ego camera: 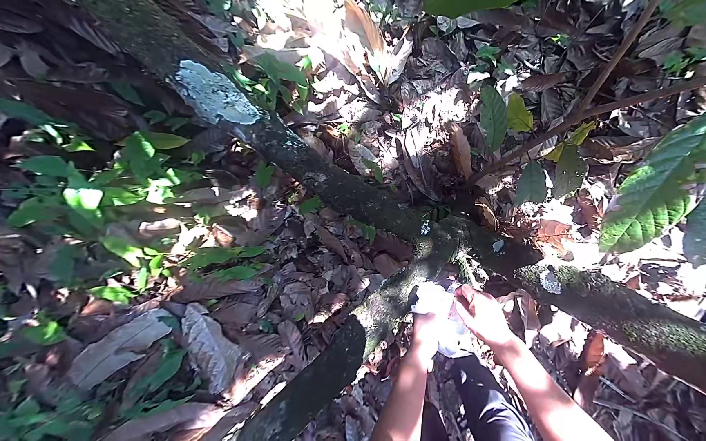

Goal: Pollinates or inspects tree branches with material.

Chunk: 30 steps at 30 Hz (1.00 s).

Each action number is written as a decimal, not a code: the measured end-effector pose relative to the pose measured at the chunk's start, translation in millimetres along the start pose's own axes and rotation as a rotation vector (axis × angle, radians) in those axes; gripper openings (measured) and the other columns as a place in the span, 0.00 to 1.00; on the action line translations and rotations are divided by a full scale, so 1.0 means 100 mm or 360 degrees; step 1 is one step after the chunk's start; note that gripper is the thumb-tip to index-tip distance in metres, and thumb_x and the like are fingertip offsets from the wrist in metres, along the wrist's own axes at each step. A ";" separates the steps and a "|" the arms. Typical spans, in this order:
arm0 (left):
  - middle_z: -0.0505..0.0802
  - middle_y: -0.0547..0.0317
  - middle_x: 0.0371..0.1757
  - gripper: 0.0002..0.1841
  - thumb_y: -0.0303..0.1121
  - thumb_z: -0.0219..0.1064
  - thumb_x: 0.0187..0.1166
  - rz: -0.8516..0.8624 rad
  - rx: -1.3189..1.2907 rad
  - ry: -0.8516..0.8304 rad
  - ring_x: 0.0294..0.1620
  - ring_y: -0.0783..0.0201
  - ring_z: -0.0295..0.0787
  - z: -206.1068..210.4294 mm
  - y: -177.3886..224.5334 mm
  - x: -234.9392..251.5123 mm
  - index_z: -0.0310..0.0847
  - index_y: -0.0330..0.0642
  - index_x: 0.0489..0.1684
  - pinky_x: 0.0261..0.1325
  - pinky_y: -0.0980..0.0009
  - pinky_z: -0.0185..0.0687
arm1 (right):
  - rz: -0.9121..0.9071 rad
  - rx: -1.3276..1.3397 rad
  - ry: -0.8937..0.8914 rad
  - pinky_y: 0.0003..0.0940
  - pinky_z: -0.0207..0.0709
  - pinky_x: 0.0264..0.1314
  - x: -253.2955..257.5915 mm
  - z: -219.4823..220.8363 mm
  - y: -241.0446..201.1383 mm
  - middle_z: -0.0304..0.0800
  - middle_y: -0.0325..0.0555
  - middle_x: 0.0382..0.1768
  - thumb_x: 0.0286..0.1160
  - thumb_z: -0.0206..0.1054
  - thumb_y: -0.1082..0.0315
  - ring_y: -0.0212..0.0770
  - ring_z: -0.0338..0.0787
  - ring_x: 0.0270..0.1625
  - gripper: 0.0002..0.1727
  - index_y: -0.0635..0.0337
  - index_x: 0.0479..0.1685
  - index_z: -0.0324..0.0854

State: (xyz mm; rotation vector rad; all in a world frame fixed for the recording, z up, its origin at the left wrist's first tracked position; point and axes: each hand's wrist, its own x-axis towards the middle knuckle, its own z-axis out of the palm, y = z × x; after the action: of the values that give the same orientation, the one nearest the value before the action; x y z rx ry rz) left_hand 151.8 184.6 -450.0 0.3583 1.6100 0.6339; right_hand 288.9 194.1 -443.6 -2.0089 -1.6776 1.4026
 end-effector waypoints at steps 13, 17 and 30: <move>0.87 0.42 0.61 0.27 0.25 0.73 0.75 0.0019 0.0315 -0.0195 0.61 0.61 0.85 -0.03 -0.01 0.11 0.71 0.27 0.73 0.67 0.66 0.81 | -0.0036 0.0701 0.0331 0.33 0.90 0.43 -0.10 0.18 0.15 0.94 0.46 0.36 0.77 0.59 0.66 0.33 0.94 0.35 0.18 0.70 0.56 0.84; 0.85 0.39 0.63 0.27 0.21 0.70 0.76 -0.0055 0.0286 -0.0150 0.63 0.59 0.83 -0.02 0.03 0.03 0.68 0.25 0.74 0.68 0.64 0.79 | -0.0094 0.0742 0.0306 0.28 0.89 0.43 -0.11 0.16 0.18 0.95 0.45 0.33 0.78 0.63 0.68 0.29 0.93 0.34 0.13 0.68 0.48 0.89; 0.88 0.45 0.56 0.23 0.22 0.71 0.75 -0.0031 0.0332 -0.0236 0.55 0.63 0.85 -0.06 0.10 0.03 0.73 0.27 0.68 0.62 0.67 0.82 | -0.0047 0.0365 0.0030 0.41 0.86 0.39 -0.02 0.07 0.17 0.90 0.44 0.26 0.78 0.61 0.61 0.39 0.90 0.29 0.15 0.64 0.43 0.88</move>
State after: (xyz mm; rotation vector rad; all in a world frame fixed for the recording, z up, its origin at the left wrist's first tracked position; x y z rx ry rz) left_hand 144.1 192.9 -446.6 0.5305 1.5383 0.4153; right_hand 295.4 184.0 -457.3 -1.8580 -1.4579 1.4859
